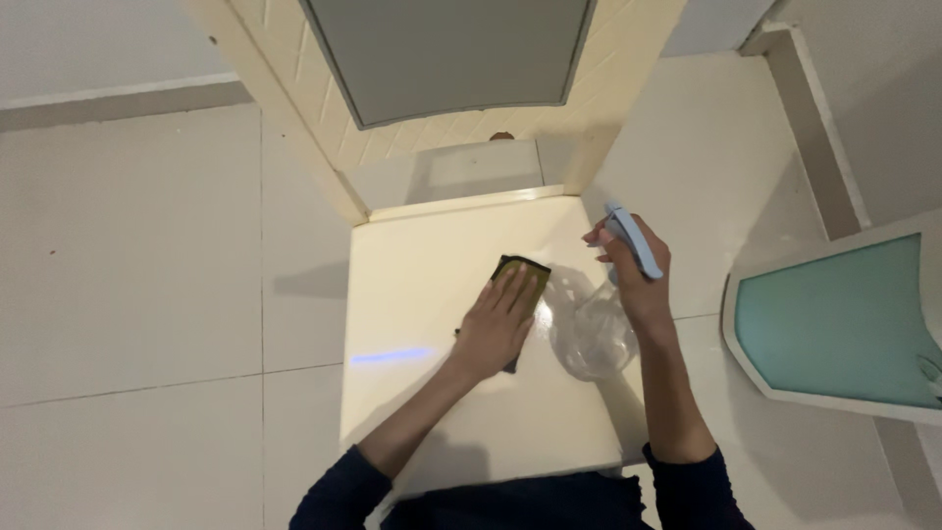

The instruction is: The person wipes the seat and backrest of a cream-colored chair using a spray bottle and a cloth. They repeatedly spray the surface and wipe it down, covering the seat and the padded backrest.

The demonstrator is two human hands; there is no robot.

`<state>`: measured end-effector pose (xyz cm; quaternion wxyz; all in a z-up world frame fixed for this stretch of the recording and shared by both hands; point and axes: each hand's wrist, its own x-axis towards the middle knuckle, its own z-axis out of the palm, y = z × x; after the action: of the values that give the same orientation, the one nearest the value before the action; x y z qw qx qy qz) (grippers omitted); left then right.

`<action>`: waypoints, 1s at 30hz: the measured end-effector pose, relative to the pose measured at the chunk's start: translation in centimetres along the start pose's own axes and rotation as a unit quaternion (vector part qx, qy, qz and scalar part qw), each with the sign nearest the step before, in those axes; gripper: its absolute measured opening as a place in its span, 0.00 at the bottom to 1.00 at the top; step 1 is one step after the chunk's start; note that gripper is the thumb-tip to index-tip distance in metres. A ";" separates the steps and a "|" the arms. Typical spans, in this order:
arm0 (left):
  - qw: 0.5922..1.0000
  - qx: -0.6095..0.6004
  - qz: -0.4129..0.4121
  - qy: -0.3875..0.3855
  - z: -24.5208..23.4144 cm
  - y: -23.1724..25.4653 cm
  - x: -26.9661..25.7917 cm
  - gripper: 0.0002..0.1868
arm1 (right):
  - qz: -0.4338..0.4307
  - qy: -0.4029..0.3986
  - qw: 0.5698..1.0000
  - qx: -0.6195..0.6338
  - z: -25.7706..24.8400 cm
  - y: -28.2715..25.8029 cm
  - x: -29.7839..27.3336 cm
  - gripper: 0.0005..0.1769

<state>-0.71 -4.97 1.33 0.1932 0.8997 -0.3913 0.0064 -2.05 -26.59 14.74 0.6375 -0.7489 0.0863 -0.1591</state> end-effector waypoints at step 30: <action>0.949 0.096 -0.265 0.138 -3.7 -13.7 -3.5 0.33 | -0.023 -0.042 0.996 -0.076 8.0 -1.2 1.2 0.14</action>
<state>7.06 7.27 -0.54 0.1527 0.9756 -0.1057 0.1167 1.75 -19.35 14.98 0.5783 -0.8027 0.0542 -0.1350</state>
